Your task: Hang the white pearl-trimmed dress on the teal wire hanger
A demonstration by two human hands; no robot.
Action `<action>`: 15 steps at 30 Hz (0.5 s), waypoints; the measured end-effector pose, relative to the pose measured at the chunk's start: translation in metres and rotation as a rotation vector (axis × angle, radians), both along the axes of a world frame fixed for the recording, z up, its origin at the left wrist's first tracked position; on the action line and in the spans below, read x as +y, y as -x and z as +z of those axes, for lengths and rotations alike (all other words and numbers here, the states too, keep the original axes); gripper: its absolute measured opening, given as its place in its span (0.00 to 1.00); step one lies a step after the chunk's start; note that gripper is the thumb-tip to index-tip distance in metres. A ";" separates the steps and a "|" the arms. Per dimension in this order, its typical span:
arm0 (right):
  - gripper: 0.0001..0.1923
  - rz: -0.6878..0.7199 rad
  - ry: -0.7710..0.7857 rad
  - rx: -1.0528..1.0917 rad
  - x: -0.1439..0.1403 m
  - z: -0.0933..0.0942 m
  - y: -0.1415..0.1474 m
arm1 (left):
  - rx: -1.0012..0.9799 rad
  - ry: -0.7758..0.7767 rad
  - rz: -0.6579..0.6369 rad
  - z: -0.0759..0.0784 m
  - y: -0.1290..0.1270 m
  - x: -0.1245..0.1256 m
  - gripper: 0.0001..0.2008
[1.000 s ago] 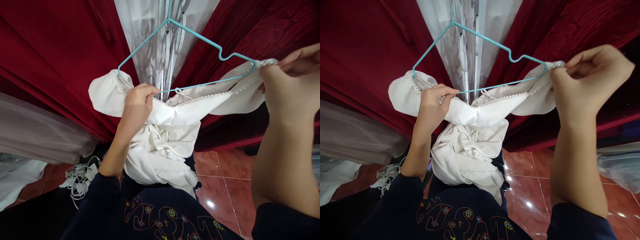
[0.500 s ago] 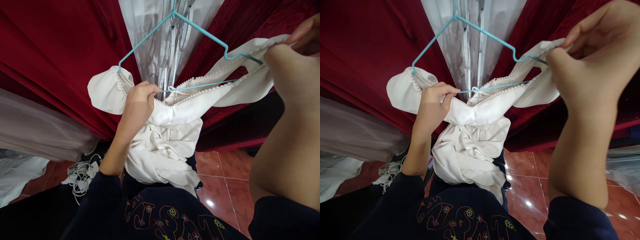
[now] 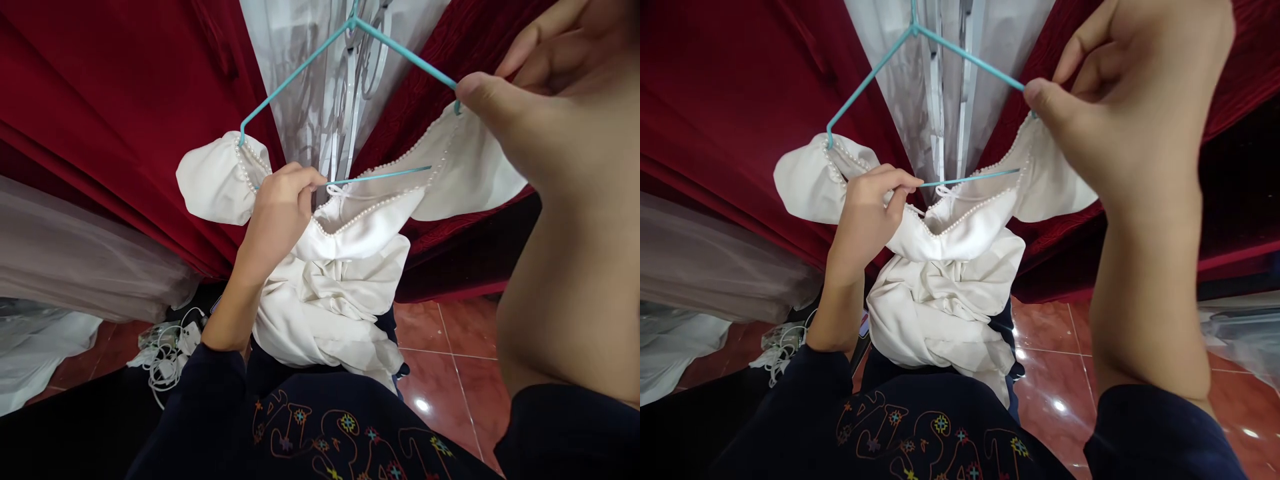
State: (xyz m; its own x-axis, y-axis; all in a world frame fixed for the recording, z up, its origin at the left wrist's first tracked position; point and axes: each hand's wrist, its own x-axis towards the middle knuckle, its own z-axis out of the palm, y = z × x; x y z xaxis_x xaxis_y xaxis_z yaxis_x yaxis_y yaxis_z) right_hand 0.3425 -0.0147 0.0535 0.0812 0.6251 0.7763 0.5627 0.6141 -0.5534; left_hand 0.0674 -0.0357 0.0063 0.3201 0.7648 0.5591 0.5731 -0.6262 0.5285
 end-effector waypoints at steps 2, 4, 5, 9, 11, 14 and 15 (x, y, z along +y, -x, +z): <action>0.13 0.113 -0.173 0.012 -0.016 -0.009 0.021 | -0.003 0.004 -0.001 0.000 0.001 -0.001 0.16; 0.09 0.168 -0.165 -0.083 -0.029 -0.024 0.044 | -0.008 0.002 -0.004 0.000 0.001 -0.001 0.16; 0.08 0.175 -0.124 -0.197 -0.033 -0.034 0.054 | -0.010 -0.002 -0.010 -0.001 0.001 -0.001 0.15; 0.13 0.091 -0.068 -0.499 -0.029 -0.081 0.078 | -0.001 -0.033 -0.023 -0.006 0.000 -0.001 0.14; 0.13 0.026 -0.087 -0.478 -0.023 -0.099 0.080 | 0.027 -0.069 -0.005 -0.013 -0.001 -0.002 0.13; 0.12 -0.037 -0.138 -0.386 -0.020 -0.109 0.080 | 0.078 -0.178 0.010 -0.030 -0.004 -0.008 0.12; 0.12 -0.043 -0.153 -0.362 -0.020 -0.109 0.080 | 0.081 -0.218 0.014 -0.035 -0.005 -0.010 0.13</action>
State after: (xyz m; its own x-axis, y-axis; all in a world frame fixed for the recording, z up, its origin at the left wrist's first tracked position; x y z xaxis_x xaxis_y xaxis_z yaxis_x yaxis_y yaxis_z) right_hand 0.2624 -0.0348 -0.0554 -0.1915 0.5015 0.8437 0.7318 0.6458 -0.2178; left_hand 0.0720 -0.0456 -0.0287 0.3610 0.6335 0.6844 0.6173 -0.7124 0.3339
